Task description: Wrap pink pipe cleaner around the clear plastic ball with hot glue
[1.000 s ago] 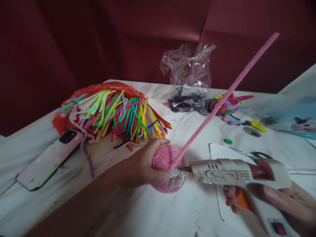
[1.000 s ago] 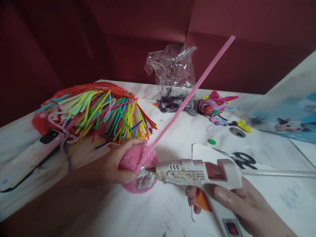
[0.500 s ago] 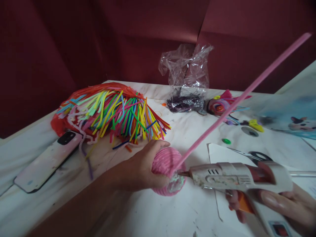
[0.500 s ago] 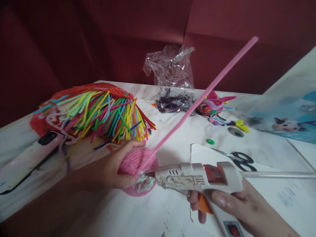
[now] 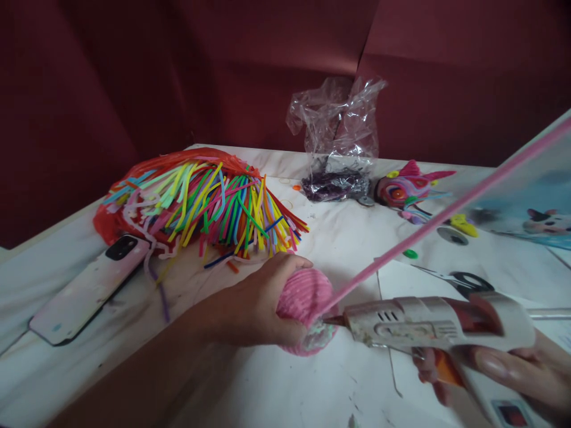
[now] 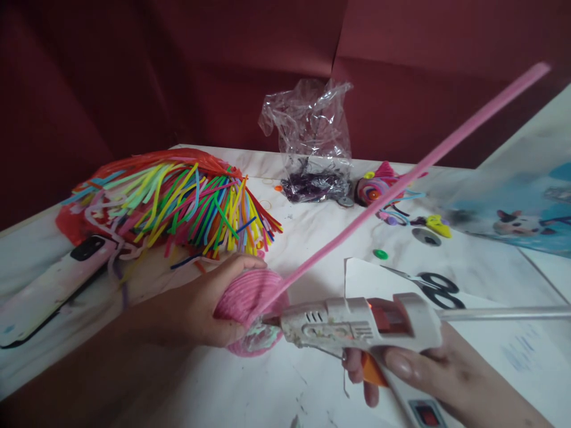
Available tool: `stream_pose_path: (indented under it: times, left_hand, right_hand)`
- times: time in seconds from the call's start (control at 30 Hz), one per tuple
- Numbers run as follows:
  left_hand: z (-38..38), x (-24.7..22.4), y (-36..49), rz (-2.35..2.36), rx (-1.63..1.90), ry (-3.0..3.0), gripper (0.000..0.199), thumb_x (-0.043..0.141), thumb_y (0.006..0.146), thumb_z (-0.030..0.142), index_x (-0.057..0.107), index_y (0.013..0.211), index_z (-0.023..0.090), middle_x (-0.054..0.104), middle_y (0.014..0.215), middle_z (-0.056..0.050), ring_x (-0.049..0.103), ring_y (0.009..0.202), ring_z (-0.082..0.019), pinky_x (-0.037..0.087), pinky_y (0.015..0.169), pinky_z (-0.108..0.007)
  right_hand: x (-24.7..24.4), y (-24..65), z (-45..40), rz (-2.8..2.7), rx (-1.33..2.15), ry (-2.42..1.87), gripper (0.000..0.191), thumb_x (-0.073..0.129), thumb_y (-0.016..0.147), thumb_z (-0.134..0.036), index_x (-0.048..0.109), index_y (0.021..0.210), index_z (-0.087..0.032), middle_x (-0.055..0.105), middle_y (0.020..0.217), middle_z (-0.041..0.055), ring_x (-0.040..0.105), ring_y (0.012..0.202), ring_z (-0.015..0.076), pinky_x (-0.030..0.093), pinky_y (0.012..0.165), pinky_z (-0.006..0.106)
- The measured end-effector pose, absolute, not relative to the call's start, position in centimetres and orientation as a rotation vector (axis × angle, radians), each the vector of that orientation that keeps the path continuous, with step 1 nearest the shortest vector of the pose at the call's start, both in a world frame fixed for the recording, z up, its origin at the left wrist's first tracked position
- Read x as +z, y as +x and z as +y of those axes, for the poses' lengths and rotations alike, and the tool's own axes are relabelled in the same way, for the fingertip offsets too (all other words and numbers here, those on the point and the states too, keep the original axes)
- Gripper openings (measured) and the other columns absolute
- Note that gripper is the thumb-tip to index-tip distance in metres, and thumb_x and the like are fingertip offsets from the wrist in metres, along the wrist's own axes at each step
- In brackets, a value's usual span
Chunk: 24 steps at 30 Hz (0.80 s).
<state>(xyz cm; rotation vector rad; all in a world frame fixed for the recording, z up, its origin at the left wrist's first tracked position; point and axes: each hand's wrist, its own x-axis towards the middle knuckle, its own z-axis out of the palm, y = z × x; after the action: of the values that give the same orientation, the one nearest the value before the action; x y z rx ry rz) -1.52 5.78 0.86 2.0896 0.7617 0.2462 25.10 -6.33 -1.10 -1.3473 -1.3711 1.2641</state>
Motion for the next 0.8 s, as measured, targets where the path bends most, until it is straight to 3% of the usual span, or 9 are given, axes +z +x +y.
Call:
stream_pose_path:
  times: [0.2, 0.73, 0.8]
  left_hand:
    - [5.9, 0.7, -1.5, 0.717, 0.257, 2.108, 0.063, 0.066, 0.063, 0.025, 0.042, 0.121, 0.02, 0.047, 0.122, -0.006, 0.043, 0.115, -0.027, 0.037, 0.097, -0.037]
    - [5.8, 0.7, -1.6, 0.712, 0.22, 2.096, 0.064, 0.067, 0.063, 0.025, 0.042, 0.122, 0.021, 0.048, 0.118, -0.006, 0.046, 0.111, -0.026, 0.037, 0.096, -0.038]
    - [5.8, 0.7, -1.7, 0.716, 0.221, 2.089, 0.065, 0.067, 0.064, 0.026, 0.041, 0.123, 0.021, 0.047, 0.119, -0.006, 0.045, 0.111, -0.026, 0.037, 0.096, -0.038]
  right_hand:
    - [-0.2, 25.7, -5.9, -1.411, 1.394, -1.321, 0.054, 0.06, 0.08, -0.069, 0.066, 0.083, -0.015, 0.054, 0.079, 0.0089, 0.055, 0.063, 0.0181, 0.048, 0.06, 0.024]
    - [-0.2, 25.2, -5.1, -1.304, 1.399, -1.179, 0.04, 0.073, 0.076, -0.052, 0.064, 0.071, -0.014, 0.053, 0.075, 0.0072, 0.053, 0.057, 0.0154, 0.048, 0.053, 0.02]
    - [-0.2, 24.5, -5.3, -1.287, 1.393, -1.134, 0.037, 0.072, 0.078, -0.051, 0.064, 0.079, -0.015, 0.053, 0.075, 0.0062, 0.054, 0.058, 0.0151, 0.048, 0.053, 0.019]
